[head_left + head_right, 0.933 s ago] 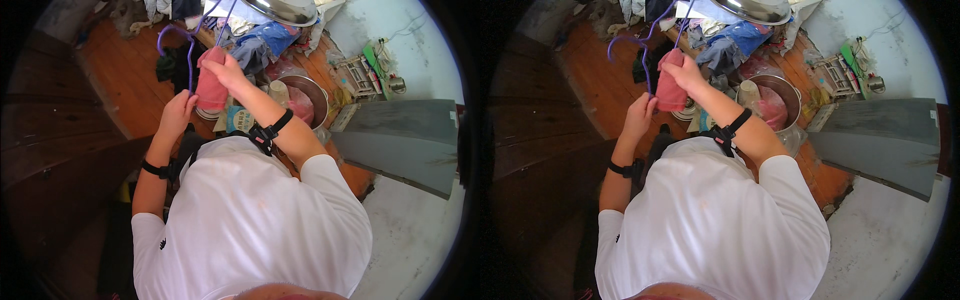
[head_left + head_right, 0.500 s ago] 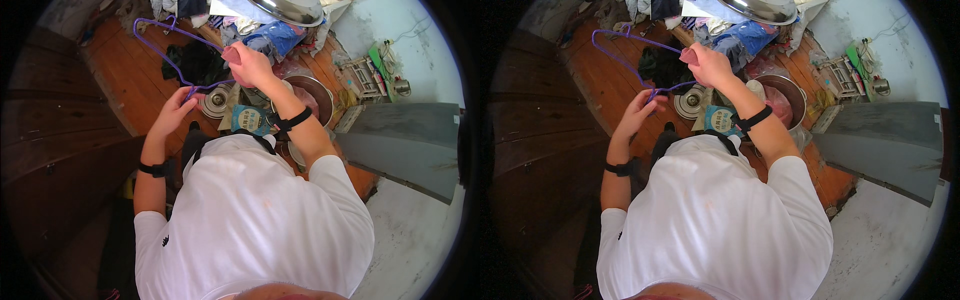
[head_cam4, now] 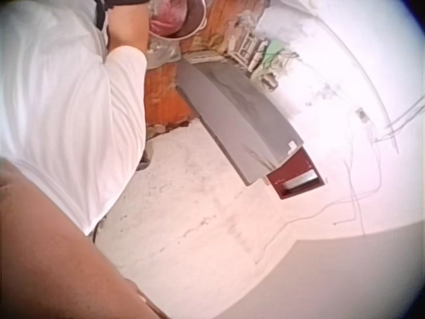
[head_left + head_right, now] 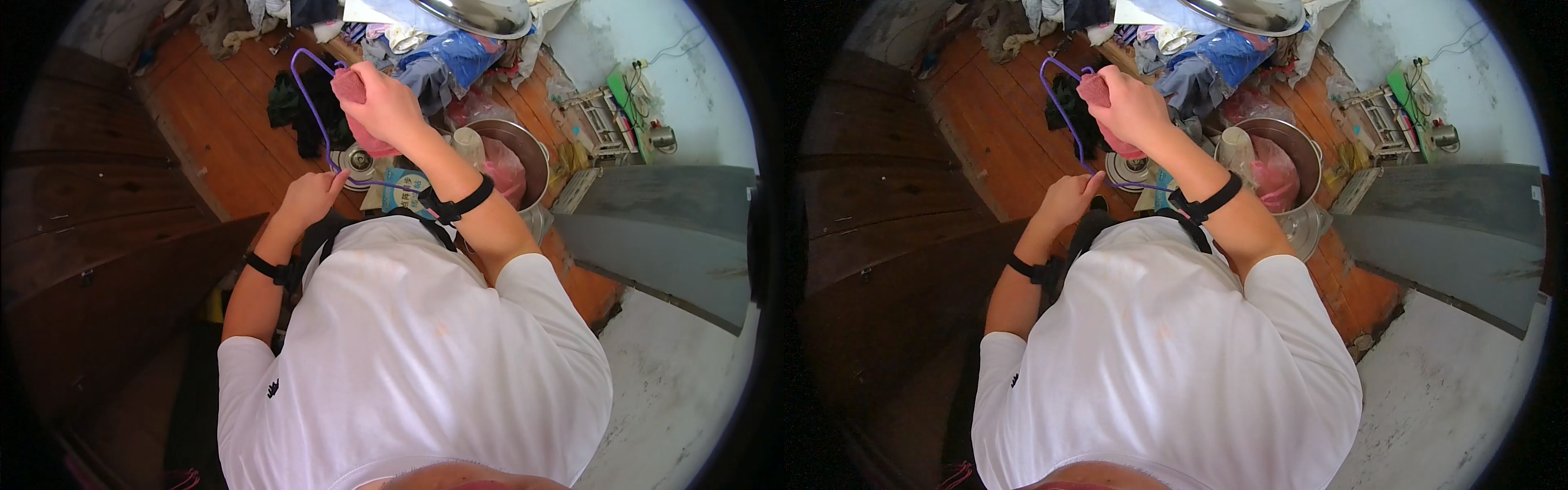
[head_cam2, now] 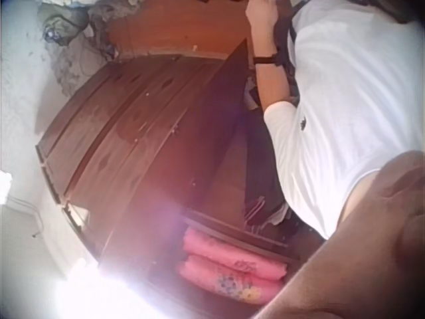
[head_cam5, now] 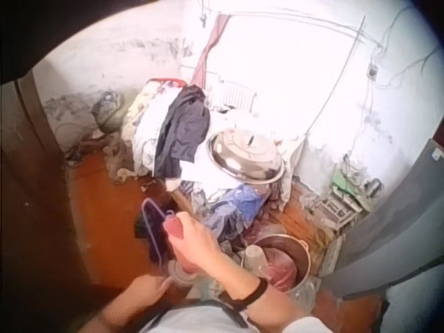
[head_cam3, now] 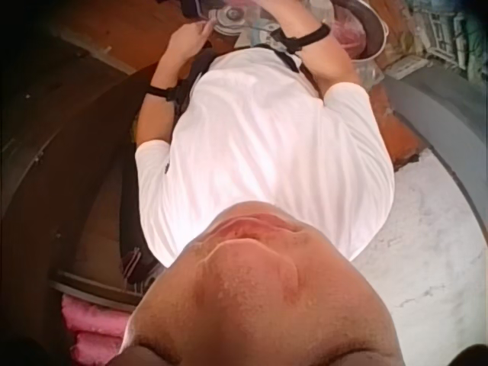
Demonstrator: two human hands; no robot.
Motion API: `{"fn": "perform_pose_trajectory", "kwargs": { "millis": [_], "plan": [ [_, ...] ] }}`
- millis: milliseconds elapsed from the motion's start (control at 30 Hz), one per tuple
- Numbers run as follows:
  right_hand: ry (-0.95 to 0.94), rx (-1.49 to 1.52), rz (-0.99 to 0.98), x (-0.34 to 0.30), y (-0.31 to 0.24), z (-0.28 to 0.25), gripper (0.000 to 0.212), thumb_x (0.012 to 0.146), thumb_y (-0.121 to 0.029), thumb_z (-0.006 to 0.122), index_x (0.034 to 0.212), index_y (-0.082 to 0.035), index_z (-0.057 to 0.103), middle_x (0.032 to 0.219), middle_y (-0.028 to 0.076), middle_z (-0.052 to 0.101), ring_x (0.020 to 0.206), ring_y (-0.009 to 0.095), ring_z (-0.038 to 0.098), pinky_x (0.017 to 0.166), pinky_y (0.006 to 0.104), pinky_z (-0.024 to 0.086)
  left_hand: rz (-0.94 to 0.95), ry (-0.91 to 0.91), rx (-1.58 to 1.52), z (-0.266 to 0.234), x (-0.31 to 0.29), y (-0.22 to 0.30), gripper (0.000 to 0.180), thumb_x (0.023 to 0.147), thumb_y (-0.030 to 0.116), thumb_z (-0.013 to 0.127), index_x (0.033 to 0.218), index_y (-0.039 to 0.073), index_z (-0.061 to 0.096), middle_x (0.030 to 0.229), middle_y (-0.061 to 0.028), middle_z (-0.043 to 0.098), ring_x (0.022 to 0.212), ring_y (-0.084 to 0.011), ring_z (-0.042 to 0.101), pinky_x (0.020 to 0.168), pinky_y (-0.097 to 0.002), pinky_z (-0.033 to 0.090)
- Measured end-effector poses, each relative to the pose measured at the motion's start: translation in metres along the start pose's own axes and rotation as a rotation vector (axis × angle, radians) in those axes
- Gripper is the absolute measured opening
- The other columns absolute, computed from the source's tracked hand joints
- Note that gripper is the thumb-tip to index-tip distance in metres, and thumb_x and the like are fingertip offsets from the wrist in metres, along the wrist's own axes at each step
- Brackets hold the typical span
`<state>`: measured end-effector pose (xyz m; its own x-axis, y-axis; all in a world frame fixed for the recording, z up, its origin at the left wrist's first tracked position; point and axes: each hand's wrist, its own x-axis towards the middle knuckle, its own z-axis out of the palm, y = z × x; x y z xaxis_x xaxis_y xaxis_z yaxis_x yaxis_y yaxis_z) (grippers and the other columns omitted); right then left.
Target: The person wraps a cloth around the frame of a plastic hanger and then hangs the hanger on a rod inside a closet.
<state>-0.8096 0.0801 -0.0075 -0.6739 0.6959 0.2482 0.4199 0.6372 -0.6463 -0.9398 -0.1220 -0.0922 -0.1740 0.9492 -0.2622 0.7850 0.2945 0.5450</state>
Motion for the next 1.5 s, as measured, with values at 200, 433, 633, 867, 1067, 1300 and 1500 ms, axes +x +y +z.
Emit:
{"fn": "perform_pose_trajectory", "kwargs": {
  "millis": [200,433,633,867,1067,1300,1500],
  "plan": [
    [-0.015,-0.122,0.039,0.004,0.005,-0.007,0.048,0.091,-0.032,0.081,0.128,-0.012,0.058,0.114,0.019,0.076,0.101,0.044,0.075,0.084,0.0545,0.060,0.057,0.495,-0.019,-0.026,0.003,0.012,0.058,0.112,0.049,0.058,0.078,0.004,0.070,0.066,-0.0241,0.063,0.065,-0.0451,0.067,0.058,-0.0543,0.049],
    [-0.101,-0.432,-0.014,-0.016,0.038,-0.023,0.052,0.091,-0.030,0.084,0.132,-0.014,0.056,0.112,0.014,0.070,0.099,0.039,0.077,0.076,0.0505,0.063,-0.097,0.650,-0.468,-0.058,0.000,0.000,0.059,0.115,0.045,0.060,0.079,-0.002,0.061,0.060,-0.0129,0.041,0.055,-0.0199,0.040,0.054,-0.0413,0.036],
    [0.062,-0.301,-0.149,-0.025,0.056,-0.026,0.064,0.089,-0.027,0.086,0.143,-0.017,0.054,0.128,0.012,0.069,0.109,0.041,0.074,0.089,0.0489,0.062,-0.041,0.579,-0.575,-0.052,-0.008,-0.002,0.058,0.117,0.042,0.058,0.075,0.002,0.052,0.063,-0.0002,0.037,0.062,-0.0090,0.034,0.054,-0.0337,0.029],
    [0.282,0.025,-0.020,-0.016,0.069,0.001,0.068,0.089,-0.028,0.088,0.144,-0.015,0.052,0.134,0.019,0.070,0.114,0.045,0.072,0.093,0.0520,0.061,-0.013,0.519,-0.707,-0.048,-0.007,0.007,0.058,0.118,0.041,0.054,0.071,0.008,0.049,0.065,0.0069,0.041,0.062,-0.0051,0.036,0.054,-0.0294,0.028],
    [0.156,0.190,0.006,-0.006,0.088,-0.001,0.071,0.090,-0.035,0.091,0.144,-0.011,0.053,0.134,0.022,0.071,0.117,0.042,0.073,0.099,0.0467,0.059,-0.004,0.544,-0.656,-0.048,-0.007,0.013,0.058,0.118,0.040,0.056,0.071,0.006,0.051,0.065,0.0056,0.043,0.062,-0.0053,0.037,0.054,-0.0300,0.028],
    [0.033,0.787,0.125,-0.008,0.119,0.005,0.076,0.087,-0.026,0.095,0.148,-0.006,0.053,0.136,0.009,0.066,0.125,0.020,0.064,0.108,0.0387,0.053,0.021,0.547,-0.654,-0.043,-0.014,0.008,0.056,0.117,0.037,0.057,0.071,0.005,0.050,0.063,0.0046,0.044,0.061,-0.0056,0.038,0.054,-0.0304,0.029],
    [-0.101,0.635,0.078,-0.003,0.143,-0.008,0.074,0.085,-0.026,0.097,0.144,-0.005,0.057,0.135,0.007,0.065,0.126,0.019,0.062,0.111,0.0372,0.050,0.058,0.519,-0.623,-0.041,-0.020,0.006,0.056,0.118,0.034,0.055,0.071,0.006,0.050,0.063,0.0046,0.044,0.059,-0.0057,0.037,0.053,-0.0291,0.029]
  ]
}}
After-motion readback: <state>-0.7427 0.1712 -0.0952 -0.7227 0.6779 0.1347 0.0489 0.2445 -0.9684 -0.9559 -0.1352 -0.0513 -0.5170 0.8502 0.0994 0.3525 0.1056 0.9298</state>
